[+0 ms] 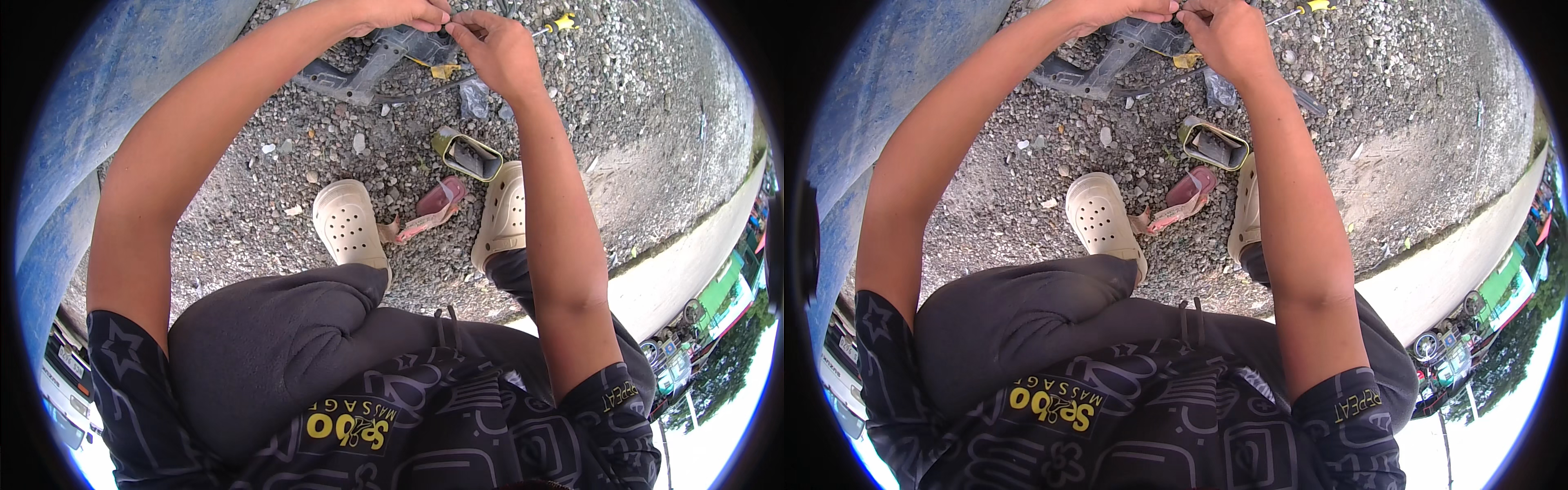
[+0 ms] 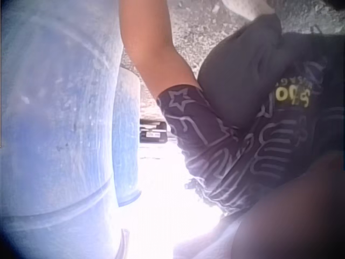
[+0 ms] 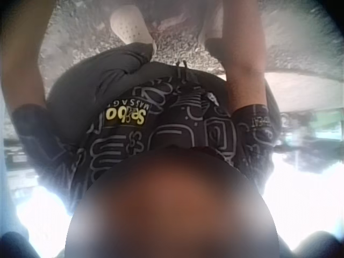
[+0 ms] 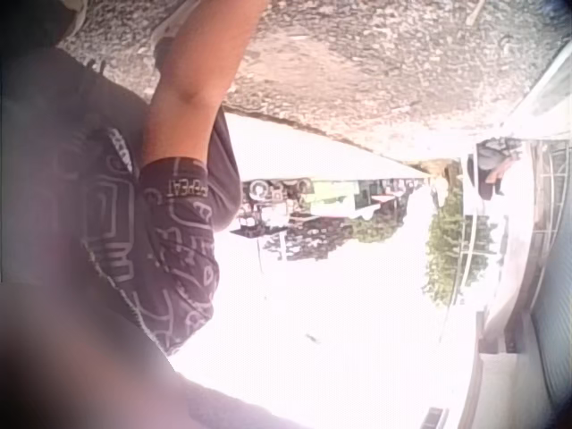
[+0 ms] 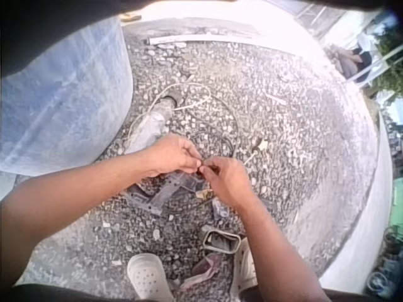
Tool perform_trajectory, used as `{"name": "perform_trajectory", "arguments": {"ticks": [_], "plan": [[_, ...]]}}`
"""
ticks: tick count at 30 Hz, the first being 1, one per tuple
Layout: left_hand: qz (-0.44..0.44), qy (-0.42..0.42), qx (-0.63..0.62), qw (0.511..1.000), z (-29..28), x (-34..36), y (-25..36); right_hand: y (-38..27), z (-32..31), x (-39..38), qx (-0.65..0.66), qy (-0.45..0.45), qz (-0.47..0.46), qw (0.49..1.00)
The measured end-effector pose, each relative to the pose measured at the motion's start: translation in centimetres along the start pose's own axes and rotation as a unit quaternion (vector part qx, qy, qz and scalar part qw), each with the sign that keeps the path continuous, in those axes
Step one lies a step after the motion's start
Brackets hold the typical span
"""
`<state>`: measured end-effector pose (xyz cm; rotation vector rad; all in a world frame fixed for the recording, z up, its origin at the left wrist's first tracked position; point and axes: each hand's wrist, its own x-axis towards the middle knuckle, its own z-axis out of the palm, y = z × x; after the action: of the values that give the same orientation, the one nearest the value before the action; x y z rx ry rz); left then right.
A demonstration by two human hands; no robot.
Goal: The person sits on a gravel surface and works on a disassembled power tool. They open a small container, remove a small component, and use a screwdriver to adjust parts of the tool's casing.
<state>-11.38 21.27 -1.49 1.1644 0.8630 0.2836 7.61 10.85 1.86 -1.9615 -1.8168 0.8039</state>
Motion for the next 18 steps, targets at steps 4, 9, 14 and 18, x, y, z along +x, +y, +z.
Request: {"name": "perform_trajectory", "arguments": {"ticks": [4,9,14,18], "plan": [[0.0,0.006,0.071,0.997,0.0,-0.5,0.8,0.2,0.3,0.0,-0.034,0.006,0.005,0.999],[0.031,-0.001,0.097,0.995,0.0,-0.7,1.2,0.3,0.8,-0.4,0.0,0.039,-0.015,0.999],[0.045,-0.018,0.119,0.992,-0.1,-0.5,1.1,0.2,0.9,-1.0,0.005,0.069,-0.045,0.997],[0.057,-0.04,0.142,0.987,-0.4,-0.6,1.3,0.1,1.3,-1.5,0.024,0.075,-0.047,0.996]]}}
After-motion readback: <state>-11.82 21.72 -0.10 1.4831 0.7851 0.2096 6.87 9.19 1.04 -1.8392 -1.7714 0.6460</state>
